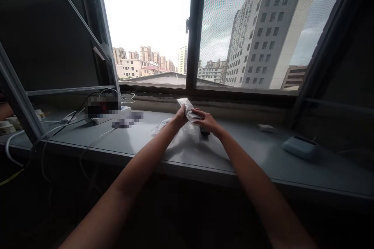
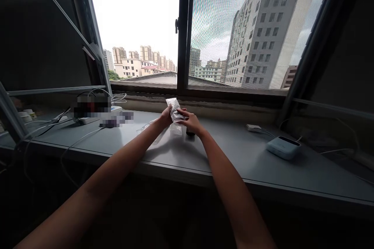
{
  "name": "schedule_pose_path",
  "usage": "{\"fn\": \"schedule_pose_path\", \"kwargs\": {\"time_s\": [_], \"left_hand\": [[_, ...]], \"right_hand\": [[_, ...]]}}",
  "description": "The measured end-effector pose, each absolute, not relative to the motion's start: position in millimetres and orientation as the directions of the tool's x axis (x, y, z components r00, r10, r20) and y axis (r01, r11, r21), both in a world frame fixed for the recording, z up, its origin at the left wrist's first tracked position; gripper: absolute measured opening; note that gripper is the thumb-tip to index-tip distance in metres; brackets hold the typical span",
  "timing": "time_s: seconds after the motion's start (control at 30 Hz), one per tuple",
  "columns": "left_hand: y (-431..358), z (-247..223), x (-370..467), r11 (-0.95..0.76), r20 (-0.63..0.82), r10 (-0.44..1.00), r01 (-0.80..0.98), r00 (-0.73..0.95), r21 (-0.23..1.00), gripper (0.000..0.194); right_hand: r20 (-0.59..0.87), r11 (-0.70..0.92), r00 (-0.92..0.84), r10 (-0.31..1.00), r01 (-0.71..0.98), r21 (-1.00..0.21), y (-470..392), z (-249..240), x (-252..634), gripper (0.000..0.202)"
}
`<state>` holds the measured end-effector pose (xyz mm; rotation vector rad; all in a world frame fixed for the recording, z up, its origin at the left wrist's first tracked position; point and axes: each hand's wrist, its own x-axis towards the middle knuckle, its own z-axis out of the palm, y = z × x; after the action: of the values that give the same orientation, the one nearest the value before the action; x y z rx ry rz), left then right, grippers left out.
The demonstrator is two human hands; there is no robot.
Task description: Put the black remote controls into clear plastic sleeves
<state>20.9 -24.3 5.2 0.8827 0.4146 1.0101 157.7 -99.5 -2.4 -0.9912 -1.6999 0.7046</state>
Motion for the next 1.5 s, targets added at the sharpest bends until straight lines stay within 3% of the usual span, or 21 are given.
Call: {"fn": "schedule_pose_path", "kwargs": {"time_s": [0.27, 0.47, 0.67, 0.83, 1.0, 1.13, 1.33, 1.5], "left_hand": [[-18.2, 12.7, 8.4, 0.191, -0.031, 0.971, -0.697, 0.235, 0.692, 0.059], [-30.0, 13.9, 13.9, 0.228, 0.007, 0.943, -0.659, 0.333, 0.716, 0.060], [-39.2, 13.4, 18.6, 0.241, 0.018, 0.918, -0.593, 0.397, 0.769, 0.057], [-35.5, 12.5, 19.1, 0.246, -0.015, 0.916, -0.534, 0.400, 0.809, 0.052], [-28.1, 10.3, 15.7, 0.255, -0.142, 0.926, -0.302, 0.351, 0.919, 0.030], [-21.7, 10.8, 6.9, 0.260, -0.183, 0.926, -0.206, 0.329, 0.943, 0.016], [-4.7, 11.2, -10.8, 0.254, -0.186, 0.955, -0.314, 0.232, 0.915, 0.017], [14.0, 8.9, -28.4, 0.219, -0.200, 0.975, -0.253, 0.101, 0.942, 0.020]], "right_hand": [[0.393, 0.480, -0.364, 0.844, 0.187, -0.857, -103.3, -3.3, 152.8, 0.070], [0.492, 0.509, -0.157, 0.857, 0.409, -0.757, -103.5, -3.0, 153.3, 0.059], [0.558, 0.466, -0.081, 0.826, 0.656, -0.593, -109.2, -1.8, 152.1, 0.047], [0.627, 0.479, -0.069, 0.776, 0.712, -0.513, -108.8, -2.2, 151.5, 0.036], [0.646, 0.435, -0.016, 0.763, 0.752, -0.495, -112.8, 3.2, 149.7, 0.030], [0.605, 0.444, -0.067, 0.794, 0.744, -0.499, -113.9, 4.4, 148.4, 0.038], [0.440, 0.500, -0.277, 0.854, 0.668, -0.551, -116.5, -0.4, 137.7, 0.053], [0.311, 0.514, -0.410, 0.858, 0.686, -0.514, -128.6, 4.1, 127.8, 0.051]]}}
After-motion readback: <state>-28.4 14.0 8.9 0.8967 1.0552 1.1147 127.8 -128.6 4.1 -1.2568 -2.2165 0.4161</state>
